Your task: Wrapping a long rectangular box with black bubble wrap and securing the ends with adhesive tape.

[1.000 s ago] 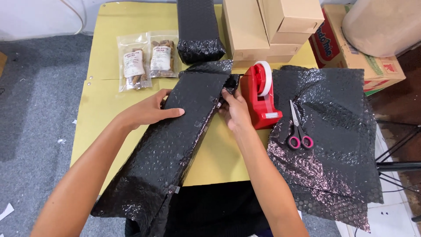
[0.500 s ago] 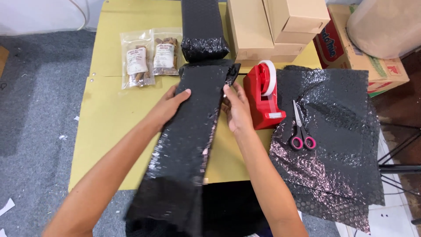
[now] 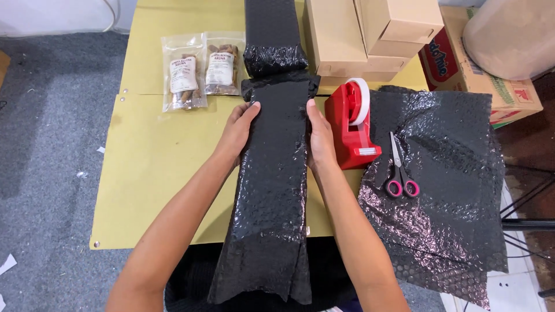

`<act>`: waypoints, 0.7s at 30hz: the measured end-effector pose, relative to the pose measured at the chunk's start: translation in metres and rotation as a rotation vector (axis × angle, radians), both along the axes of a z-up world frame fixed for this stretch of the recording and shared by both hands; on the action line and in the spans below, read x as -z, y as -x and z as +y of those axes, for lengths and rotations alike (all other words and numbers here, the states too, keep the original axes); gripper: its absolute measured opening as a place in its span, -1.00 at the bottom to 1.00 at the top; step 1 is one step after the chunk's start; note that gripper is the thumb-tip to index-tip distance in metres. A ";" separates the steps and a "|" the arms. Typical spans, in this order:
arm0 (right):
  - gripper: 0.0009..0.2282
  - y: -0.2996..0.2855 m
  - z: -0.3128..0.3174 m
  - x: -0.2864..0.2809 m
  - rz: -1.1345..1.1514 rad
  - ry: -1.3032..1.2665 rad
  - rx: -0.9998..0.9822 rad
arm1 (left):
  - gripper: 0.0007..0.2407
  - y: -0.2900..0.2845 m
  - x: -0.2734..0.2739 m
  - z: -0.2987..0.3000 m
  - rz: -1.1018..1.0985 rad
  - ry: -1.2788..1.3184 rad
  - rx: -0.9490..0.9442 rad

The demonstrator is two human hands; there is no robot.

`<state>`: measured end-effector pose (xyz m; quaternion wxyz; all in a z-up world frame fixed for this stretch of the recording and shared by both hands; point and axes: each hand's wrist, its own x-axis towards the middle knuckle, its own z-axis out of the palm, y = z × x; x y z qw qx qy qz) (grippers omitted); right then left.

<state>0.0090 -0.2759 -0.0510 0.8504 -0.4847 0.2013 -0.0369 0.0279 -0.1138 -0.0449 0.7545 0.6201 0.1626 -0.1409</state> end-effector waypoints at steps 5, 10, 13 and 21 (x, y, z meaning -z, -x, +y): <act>-0.79 -0.004 0.001 0.009 -0.051 0.028 0.027 | -0.64 -0.010 0.007 0.000 -0.039 0.103 -0.016; -0.79 -0.006 -0.005 0.017 -0.104 -0.015 0.043 | -0.75 -0.011 0.001 -0.006 -0.116 0.218 -0.019; -0.78 -0.008 -0.007 0.021 -0.138 -0.022 0.039 | -0.74 -0.015 0.004 -0.004 -0.142 0.213 -0.020; -0.47 -0.011 -0.003 0.009 -0.057 0.047 0.016 | -0.47 -0.020 0.006 0.002 -0.276 0.187 0.101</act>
